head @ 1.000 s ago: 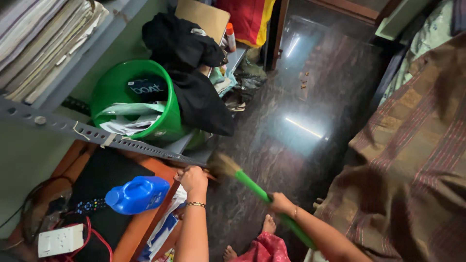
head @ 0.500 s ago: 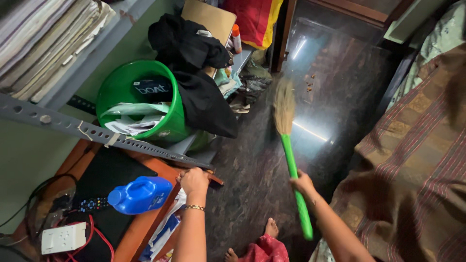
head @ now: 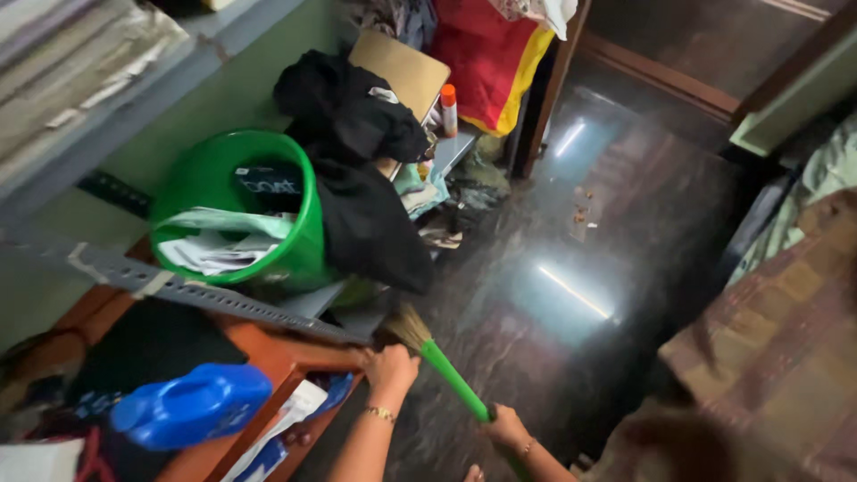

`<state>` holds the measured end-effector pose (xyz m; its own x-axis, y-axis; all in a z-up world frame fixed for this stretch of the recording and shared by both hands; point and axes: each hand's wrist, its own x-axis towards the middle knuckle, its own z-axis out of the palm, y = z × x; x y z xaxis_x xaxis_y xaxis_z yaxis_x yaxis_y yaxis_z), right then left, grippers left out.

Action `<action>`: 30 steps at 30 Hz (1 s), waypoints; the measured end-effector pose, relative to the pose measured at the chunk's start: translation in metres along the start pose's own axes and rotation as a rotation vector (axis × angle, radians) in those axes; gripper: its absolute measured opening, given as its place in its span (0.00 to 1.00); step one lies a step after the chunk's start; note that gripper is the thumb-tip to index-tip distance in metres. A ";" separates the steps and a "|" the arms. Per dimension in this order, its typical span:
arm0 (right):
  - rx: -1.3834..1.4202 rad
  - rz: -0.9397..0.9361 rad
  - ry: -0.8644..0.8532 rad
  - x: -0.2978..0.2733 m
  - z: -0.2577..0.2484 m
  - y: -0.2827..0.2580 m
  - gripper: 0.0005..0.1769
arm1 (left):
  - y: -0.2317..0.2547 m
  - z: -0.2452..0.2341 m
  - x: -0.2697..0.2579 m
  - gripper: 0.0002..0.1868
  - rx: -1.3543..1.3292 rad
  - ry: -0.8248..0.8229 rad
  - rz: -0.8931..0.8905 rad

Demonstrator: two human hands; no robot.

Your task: The person sweeps the floor with a green-handled broom, moving from a corner near a bed toward a doorway. They sweep around furniture and a metal shelf, gathering debris into a pile near the door.

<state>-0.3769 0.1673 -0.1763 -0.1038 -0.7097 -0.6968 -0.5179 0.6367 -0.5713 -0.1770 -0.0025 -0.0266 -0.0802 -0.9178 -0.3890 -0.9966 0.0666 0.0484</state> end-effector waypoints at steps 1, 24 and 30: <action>-0.016 0.030 0.002 0.016 -0.008 0.002 0.29 | 0.003 0.012 -0.002 0.24 0.048 0.030 0.009; 0.770 0.078 0.308 0.107 -0.060 -0.012 0.27 | 0.000 0.058 0.001 0.22 -0.037 -0.263 0.077; 0.593 0.190 0.287 0.037 -0.040 -0.013 0.23 | -0.008 0.047 -0.014 0.22 -0.040 -0.270 0.130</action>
<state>-0.4086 0.1204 -0.1776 -0.4103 -0.5689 -0.7127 0.0761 0.7575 -0.6484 -0.1686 0.0286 -0.0647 -0.2145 -0.7650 -0.6073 -0.9766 0.1564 0.1478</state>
